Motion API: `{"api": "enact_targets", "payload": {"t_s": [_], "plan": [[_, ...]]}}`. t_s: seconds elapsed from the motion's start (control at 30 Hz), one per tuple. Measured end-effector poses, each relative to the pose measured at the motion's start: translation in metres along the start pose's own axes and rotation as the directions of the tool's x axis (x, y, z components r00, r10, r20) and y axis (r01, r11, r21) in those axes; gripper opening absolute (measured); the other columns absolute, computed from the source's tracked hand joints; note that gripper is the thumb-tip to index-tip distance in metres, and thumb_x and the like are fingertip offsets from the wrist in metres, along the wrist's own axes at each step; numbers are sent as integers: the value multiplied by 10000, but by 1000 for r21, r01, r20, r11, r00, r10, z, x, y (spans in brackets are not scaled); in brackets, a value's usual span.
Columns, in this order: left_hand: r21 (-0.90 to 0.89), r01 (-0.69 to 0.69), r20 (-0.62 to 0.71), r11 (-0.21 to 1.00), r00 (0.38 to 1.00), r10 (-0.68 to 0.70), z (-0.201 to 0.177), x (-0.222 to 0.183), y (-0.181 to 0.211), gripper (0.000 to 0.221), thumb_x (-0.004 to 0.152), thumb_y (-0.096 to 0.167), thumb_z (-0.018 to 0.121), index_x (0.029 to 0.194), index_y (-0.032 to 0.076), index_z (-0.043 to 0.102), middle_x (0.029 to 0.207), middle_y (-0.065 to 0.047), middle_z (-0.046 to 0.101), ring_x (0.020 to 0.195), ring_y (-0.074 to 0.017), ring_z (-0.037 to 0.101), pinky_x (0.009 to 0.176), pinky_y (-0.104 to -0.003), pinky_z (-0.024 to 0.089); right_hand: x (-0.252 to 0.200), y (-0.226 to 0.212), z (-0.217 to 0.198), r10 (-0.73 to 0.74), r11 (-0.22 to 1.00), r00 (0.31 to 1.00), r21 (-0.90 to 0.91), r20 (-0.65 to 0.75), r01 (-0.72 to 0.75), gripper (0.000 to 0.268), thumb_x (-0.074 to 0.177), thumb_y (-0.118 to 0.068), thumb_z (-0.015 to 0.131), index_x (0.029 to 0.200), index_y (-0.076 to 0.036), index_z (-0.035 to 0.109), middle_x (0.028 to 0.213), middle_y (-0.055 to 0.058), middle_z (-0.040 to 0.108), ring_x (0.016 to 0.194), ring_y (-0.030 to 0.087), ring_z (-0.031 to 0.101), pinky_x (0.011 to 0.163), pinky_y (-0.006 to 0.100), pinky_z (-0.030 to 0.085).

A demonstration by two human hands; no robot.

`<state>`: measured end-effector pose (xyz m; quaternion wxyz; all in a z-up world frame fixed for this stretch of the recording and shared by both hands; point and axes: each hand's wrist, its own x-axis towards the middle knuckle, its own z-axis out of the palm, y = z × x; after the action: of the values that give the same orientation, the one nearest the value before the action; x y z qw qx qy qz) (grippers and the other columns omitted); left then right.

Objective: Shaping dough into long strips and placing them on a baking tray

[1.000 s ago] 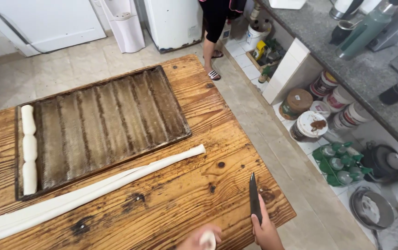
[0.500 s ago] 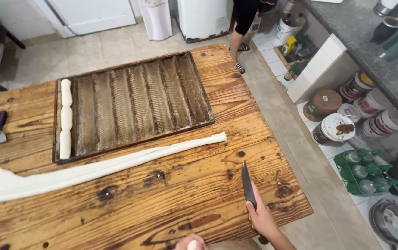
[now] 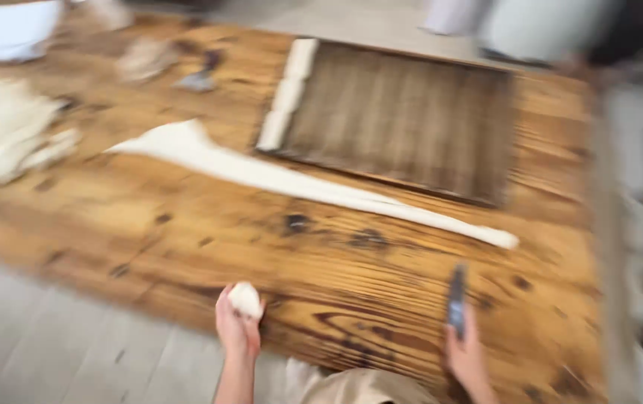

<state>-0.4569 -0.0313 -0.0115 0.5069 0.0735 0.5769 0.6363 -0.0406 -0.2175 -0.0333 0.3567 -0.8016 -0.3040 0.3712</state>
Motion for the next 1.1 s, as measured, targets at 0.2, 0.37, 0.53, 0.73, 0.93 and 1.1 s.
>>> {"api": "enact_targets", "payload": {"t_s": [0.2, 0.37, 0.53, 0.73, 0.93, 1.1], "plan": [[-355, -142, -166, 924, 982, 87, -82, 163, 81, 253, 988, 22, 528, 1217, 125, 561, 1256, -216, 644, 1083, -379, 641, 790, -590, 603, -1, -43, 33, -80, 957, 976, 258, -204, 133, 625, 985, -143, 502, 1599, -167, 387, 484, 171, 435, 321, 211, 377, 287, 327, 276], [-486, -360, -79, 796, 926, 370, -18, 266, 262, 1030, 903, -25, 558, 1597, 514, 21, 1669, -141, 319, 1160, -322, 640, 699, -386, 551, 5, -35, 54, -229, 940, 938, 191, -261, 283, 571, 981, -167, 532, 1516, -1, 425, 591, 189, 449, 427, 223, 417, 380, 320, 309], [506, -616, 223, 603, 769, 599, 40, 362, 204, 588, 1003, 195, 536, 1549, 135, 326, 1604, -164, 337, 1408, -309, 462, 978, -418, 462, -32, -79, 78, 56, 958, 972, 285, -229, 11, 490, 1029, -53, 477, 1491, -155, 353, 590, 129, 402, 378, 199, 363, 315, 324, 298], [131, -991, 990, -39, 128, 63, 152, 126, 12, 556, 920, 216, 631, 1451, 79, 546, 1487, -166, 525, 1409, -366, 451, 1183, -525, 309, -75, -79, 80, 105, 994, 928, 52, -358, -93, 402, 1052, -200, 510, 1432, -81, 452, 846, 158, 527, 702, 247, 513, 604, 390, 444], [-213, -977, 907, -1, -197, -373, 224, -50, -106, 634, 990, 394, 528, 1596, 287, 376, 1692, -57, 264, 1576, -325, 184, 1241, -605, 122, -129, -104, 52, 328, 939, 840, 51, -433, -340, 519, 1048, -266, 507, 1551, -158, 445, 709, 237, 675, 647, 384, 696, 576, 478, 511], [-361, -933, 787, -17, -294, -543, 282, -137, -163, 619, 1038, 480, 408, 1631, 356, 281, 1744, -21, 109, 1607, -345, -5, 1251, -652, -30, -158, -101, 16, 454, 886, 768, 137, -453, -443, 552, 1043, -240, 502, 1583, -169, 412, 777, 238, 693, 690, 425, 715, 613, 528, 524]]}}
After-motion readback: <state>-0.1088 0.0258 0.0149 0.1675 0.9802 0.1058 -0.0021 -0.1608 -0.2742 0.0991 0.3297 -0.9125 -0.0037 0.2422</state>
